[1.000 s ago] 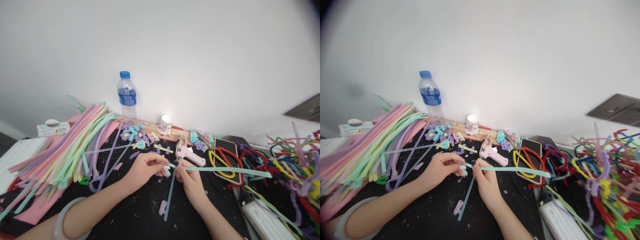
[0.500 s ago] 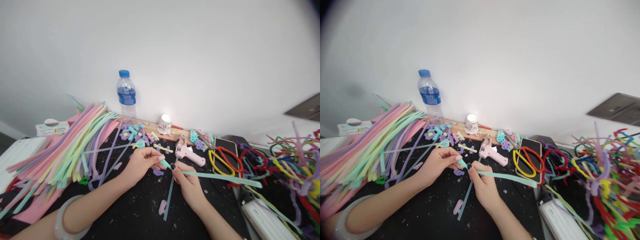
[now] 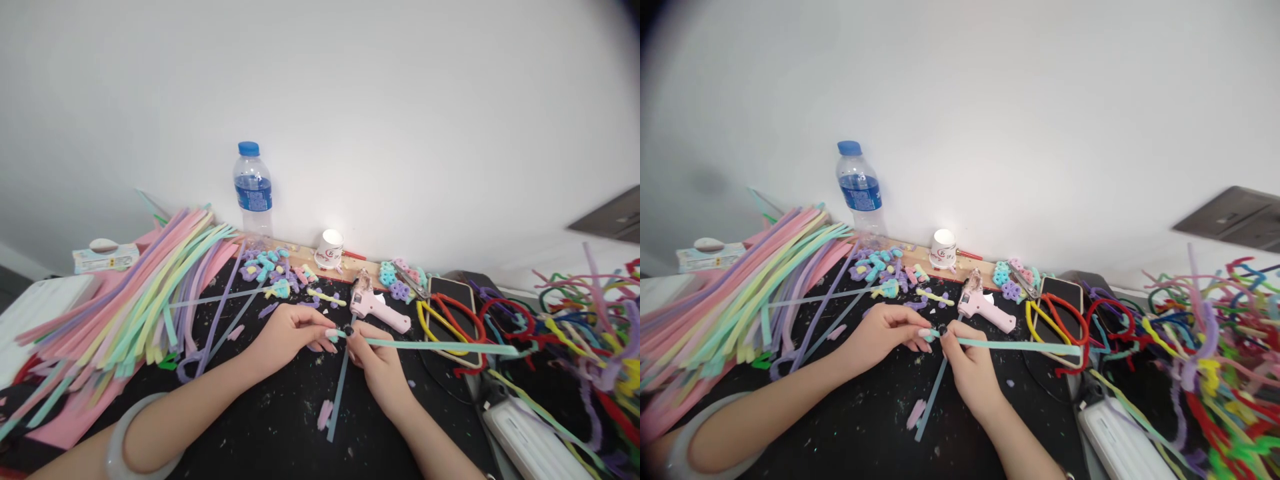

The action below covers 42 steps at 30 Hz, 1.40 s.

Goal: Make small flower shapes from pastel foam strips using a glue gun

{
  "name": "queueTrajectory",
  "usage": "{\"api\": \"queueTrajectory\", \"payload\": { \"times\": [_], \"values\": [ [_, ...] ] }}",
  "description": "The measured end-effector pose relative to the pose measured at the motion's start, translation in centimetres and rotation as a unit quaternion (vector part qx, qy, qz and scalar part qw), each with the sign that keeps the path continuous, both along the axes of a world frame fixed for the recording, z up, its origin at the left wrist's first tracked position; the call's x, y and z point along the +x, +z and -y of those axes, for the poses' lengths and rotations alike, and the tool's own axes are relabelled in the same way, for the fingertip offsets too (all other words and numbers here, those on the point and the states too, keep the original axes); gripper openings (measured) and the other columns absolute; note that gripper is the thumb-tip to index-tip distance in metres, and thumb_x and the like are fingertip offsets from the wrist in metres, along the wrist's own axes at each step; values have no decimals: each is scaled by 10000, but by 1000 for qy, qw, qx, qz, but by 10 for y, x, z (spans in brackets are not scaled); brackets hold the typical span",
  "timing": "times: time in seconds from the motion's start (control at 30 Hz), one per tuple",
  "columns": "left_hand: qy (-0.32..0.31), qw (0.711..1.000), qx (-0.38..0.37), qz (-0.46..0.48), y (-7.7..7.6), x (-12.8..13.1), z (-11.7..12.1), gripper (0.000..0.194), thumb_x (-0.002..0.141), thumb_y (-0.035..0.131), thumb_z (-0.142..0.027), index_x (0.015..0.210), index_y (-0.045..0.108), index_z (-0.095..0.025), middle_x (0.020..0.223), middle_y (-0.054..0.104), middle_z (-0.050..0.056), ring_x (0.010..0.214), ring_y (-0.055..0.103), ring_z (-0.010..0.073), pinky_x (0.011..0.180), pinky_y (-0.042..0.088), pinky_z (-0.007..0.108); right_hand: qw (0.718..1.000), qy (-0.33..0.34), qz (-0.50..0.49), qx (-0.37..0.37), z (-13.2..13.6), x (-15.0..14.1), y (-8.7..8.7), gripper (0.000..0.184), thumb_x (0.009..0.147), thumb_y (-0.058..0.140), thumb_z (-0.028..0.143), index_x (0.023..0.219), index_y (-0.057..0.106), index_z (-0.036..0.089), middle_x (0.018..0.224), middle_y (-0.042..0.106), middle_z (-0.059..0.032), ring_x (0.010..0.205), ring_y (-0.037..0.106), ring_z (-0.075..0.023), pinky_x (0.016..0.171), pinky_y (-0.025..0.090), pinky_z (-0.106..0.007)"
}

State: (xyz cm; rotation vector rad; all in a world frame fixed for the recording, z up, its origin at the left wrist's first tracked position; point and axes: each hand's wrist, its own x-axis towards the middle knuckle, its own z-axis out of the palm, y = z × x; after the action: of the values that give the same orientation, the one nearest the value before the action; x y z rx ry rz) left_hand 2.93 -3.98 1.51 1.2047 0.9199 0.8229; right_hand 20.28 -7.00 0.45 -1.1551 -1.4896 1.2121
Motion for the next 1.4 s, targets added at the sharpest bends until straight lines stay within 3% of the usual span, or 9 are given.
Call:
{"api": "queueTrajectory", "payload": {
  "times": [0.17,0.37,0.5,0.77,1.03,1.2,1.4],
  "values": [
    [-3,1000,3,1,5,-1,-1,151,763,648,-253,721,619,-111,598,695,42,572,667,150,564,521,230,999,-24,6,29,2,1,0,404,898,430,366,544,393,175,513,331,48,479,256,-86,451,180,-232],
    [51,976,-129,165,1,1,0,273,679,748,-229,896,603,-151,680,657,-19,644,643,100,612,513,187,997,-12,46,64,6,-3,8,378,910,415,331,568,426,171,524,344,47,495,287,-89,473,209,-234],
    [49,957,-185,220,-2,4,4,204,663,764,-226,803,661,-119,681,622,-13,632,589,64,626,497,159,997,12,61,55,7,-6,8,352,922,395,315,605,451,170,522,349,51,489,295,-85,478,222,-228],
    [22,973,-151,173,0,7,8,275,765,659,-359,706,658,-90,558,547,-11,480,492,49,475,430,155,993,54,81,66,9,-7,6,331,922,387,266,608,439,173,532,354,54,489,310,-81,486,242,-220],
    [21,968,-174,182,-3,6,7,237,717,711,-318,693,645,-92,551,532,-22,478,472,39,479,396,145,990,68,99,69,8,-8,10,321,920,387,259,612,419,175,532,340,59,494,307,-79,494,250,-215],
    [32,991,-95,94,-1,5,6,268,742,672,-338,639,614,-97,514,552,-19,406,433,34,413,330,149,987,55,109,103,10,-7,10,341,917,391,256,589,429,168,519,349,55,481,329,-76,488,246,-217],
    [-70,997,-35,-4,1,3,7,310,755,642,-345,569,553,-113,464,546,-23,349,397,36,364,272,156,998,-26,20,48,8,-7,4,404,905,414,369,553,357,180,515,294,59,480,261,-79,457,188,-230]
  ]
}}
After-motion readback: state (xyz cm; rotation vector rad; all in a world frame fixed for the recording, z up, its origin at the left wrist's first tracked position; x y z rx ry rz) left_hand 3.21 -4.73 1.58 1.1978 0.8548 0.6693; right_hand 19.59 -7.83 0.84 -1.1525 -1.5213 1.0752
